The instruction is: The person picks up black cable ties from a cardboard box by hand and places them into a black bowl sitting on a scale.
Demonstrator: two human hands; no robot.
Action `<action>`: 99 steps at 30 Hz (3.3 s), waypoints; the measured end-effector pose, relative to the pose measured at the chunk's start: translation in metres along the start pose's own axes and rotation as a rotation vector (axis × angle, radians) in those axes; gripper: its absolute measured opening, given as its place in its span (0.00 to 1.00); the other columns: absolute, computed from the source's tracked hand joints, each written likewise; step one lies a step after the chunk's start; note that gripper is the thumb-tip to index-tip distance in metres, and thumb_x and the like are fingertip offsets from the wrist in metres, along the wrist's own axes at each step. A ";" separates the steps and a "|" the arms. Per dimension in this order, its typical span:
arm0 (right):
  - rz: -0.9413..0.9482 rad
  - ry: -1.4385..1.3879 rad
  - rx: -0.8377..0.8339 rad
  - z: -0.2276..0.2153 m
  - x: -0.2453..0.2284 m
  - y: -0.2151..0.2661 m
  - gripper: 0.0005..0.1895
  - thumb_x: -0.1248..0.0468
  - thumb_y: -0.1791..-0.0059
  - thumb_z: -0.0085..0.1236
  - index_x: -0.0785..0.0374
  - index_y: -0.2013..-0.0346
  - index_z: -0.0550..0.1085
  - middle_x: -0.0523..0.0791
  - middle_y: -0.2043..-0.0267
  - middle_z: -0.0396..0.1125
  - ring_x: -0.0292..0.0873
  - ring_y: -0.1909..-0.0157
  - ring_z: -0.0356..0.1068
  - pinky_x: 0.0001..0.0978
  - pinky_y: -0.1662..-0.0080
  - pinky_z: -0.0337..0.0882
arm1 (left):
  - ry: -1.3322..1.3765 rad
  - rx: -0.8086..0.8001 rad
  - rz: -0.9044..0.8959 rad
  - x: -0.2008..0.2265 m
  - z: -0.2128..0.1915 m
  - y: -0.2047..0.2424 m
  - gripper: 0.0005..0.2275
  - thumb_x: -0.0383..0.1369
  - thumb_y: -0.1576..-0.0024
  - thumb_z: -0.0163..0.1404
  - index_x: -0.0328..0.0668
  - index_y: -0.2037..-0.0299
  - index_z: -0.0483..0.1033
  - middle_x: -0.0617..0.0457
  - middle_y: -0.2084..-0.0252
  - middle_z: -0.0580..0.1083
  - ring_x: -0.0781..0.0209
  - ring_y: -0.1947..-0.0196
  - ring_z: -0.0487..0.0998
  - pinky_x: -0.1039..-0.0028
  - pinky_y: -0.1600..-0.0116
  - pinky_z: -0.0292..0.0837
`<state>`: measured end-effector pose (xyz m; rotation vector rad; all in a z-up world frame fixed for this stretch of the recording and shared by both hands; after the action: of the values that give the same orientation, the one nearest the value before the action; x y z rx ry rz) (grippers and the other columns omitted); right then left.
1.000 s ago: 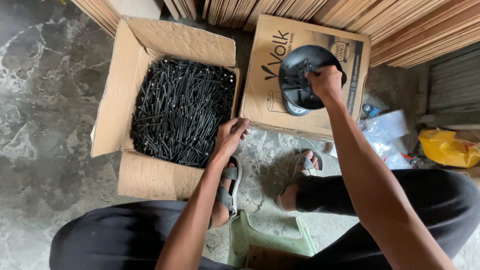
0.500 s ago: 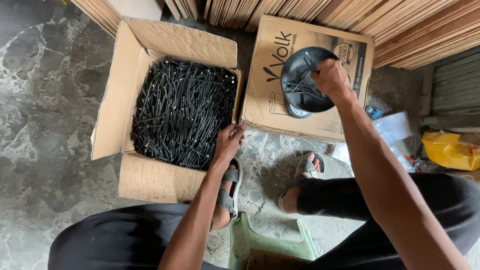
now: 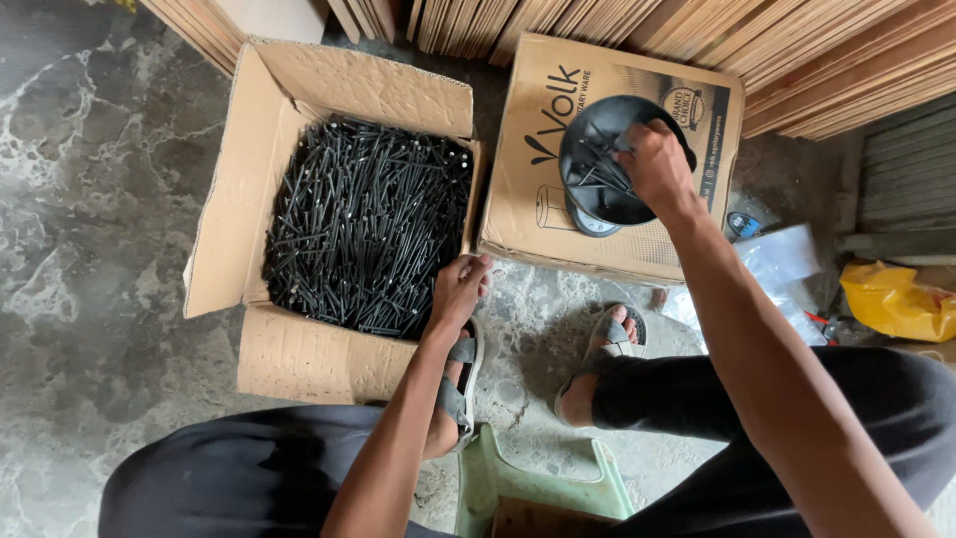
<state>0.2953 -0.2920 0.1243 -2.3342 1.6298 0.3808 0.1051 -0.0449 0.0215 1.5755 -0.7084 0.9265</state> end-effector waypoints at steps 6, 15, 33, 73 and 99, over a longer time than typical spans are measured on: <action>-0.050 -0.054 0.444 -0.050 -0.090 0.063 0.09 0.66 0.53 0.58 0.64 0.71 0.65 0.49 0.71 0.58 0.54 0.65 0.64 0.42 0.63 0.67 | -0.278 0.059 -0.026 -0.074 -0.025 -0.047 0.15 0.47 0.49 0.48 0.46 0.64 0.75 0.52 0.77 0.74 0.63 0.80 0.76 0.73 0.73 0.72; 0.125 -0.697 -0.201 0.153 -0.184 0.129 0.07 0.63 0.55 0.53 0.57 0.63 0.73 0.47 0.70 0.71 0.47 0.69 0.72 0.36 0.69 0.72 | -0.769 0.369 0.223 -0.002 -0.096 -0.015 0.04 0.26 0.48 0.44 0.36 0.64 0.65 0.43 0.63 0.66 0.44 0.60 0.71 0.58 0.60 0.70; 0.553 -0.491 -0.455 0.279 -0.192 0.097 0.14 0.55 0.58 0.44 0.55 0.65 0.75 0.48 0.68 0.70 0.52 0.60 0.70 0.44 0.54 0.70 | -1.584 0.602 0.570 -0.025 -0.081 -0.056 0.06 0.26 0.49 0.40 0.45 0.78 0.63 0.59 0.80 0.60 0.69 0.82 0.65 0.80 0.79 0.61; 0.649 -0.969 -0.329 0.171 -0.179 0.120 0.11 0.61 0.60 0.60 0.60 0.64 0.75 0.48 0.71 0.71 0.44 0.70 0.72 0.33 0.64 0.72 | -1.013 0.256 0.241 0.009 -0.069 -0.047 0.06 0.27 0.47 0.44 0.29 0.65 0.66 0.43 0.65 0.66 0.46 0.63 0.72 0.65 0.61 0.70; 0.387 -0.616 0.169 0.005 -0.105 0.131 0.07 0.65 0.53 0.51 0.60 0.63 0.75 0.50 0.71 0.70 0.49 0.64 0.71 0.40 0.62 0.71 | -1.067 0.107 0.874 0.099 0.018 0.069 0.18 0.39 0.42 0.41 0.47 0.42 0.62 0.46 0.43 0.62 0.52 0.46 0.66 0.64 0.46 0.63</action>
<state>0.1367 -0.2423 0.1484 -1.5467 1.6850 0.8968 0.1015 -0.0731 0.1404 1.8250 -2.2446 0.6336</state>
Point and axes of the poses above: each hand's wrist, its own y-axis away from the middle knuckle, its own z-axis out of the palm, x = y × z, the point moved 7 cm from there along -y, towards the middle knuckle
